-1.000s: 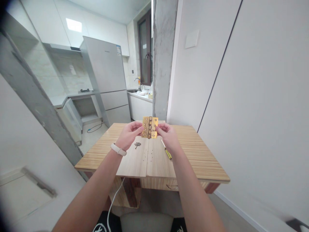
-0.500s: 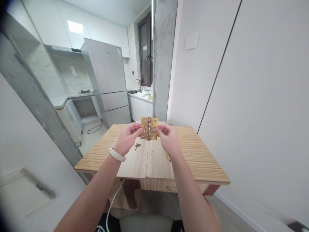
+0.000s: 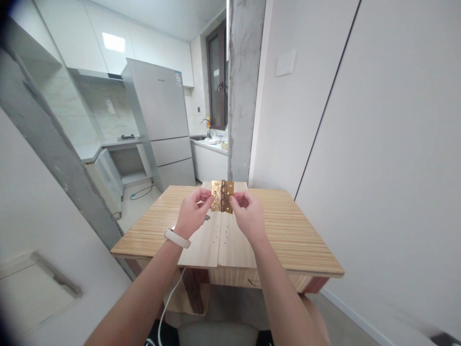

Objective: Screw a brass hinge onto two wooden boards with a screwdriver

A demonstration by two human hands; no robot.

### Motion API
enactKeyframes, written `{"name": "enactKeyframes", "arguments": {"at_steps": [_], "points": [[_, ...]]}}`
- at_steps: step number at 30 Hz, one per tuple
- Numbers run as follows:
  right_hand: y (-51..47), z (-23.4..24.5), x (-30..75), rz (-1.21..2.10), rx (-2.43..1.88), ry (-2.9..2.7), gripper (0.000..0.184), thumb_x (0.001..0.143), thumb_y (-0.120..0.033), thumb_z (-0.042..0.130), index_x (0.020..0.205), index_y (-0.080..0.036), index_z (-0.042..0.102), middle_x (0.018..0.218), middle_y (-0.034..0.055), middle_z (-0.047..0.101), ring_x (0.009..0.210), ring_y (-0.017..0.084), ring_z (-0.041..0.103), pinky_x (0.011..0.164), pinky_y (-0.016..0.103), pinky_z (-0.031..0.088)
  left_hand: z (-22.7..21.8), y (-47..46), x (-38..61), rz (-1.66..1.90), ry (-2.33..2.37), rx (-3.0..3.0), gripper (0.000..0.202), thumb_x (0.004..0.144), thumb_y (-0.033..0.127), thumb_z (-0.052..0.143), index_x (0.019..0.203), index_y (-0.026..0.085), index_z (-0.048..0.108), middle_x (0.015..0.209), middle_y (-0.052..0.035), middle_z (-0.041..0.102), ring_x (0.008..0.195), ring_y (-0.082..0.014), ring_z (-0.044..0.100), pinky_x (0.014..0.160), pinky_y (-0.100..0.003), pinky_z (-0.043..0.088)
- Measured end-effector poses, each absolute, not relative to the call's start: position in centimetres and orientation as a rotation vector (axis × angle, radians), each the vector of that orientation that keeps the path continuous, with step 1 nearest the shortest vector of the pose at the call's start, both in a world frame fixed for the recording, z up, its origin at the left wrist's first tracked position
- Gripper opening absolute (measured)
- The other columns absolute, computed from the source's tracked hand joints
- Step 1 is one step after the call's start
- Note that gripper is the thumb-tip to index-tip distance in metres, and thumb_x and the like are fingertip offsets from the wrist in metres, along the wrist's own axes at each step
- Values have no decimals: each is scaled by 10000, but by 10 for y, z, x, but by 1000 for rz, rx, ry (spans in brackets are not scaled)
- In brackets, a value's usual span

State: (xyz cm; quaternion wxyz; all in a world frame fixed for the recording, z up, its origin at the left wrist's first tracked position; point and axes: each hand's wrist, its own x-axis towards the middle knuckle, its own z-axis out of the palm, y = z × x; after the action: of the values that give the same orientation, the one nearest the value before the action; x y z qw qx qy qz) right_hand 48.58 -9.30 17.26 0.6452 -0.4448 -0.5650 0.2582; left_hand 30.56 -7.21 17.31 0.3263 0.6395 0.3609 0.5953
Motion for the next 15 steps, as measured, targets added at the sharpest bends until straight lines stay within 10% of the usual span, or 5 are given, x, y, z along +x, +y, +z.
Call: {"name": "enactKeyframes", "arguments": {"at_steps": [5,15], "points": [[-101,170,475,374,-1111,-1303,277,884,-483,706,916,-209,719,884,82,759,777,221,695,771,380,563,173,-80,313,1656,989,1804,110,937,274,676,1013,203,712,957,-61,730,879,-194,681,786,-308,533],[-99,181,502,985,-887,-1244,438,717,-555,873,907,-191,721,882,61,767,764,193,690,720,333,560,174,-74,296,1283,610,1399,320,855,394,793,1030,150,681,995,-71,726,870,-155,676,795,-282,547]]}}
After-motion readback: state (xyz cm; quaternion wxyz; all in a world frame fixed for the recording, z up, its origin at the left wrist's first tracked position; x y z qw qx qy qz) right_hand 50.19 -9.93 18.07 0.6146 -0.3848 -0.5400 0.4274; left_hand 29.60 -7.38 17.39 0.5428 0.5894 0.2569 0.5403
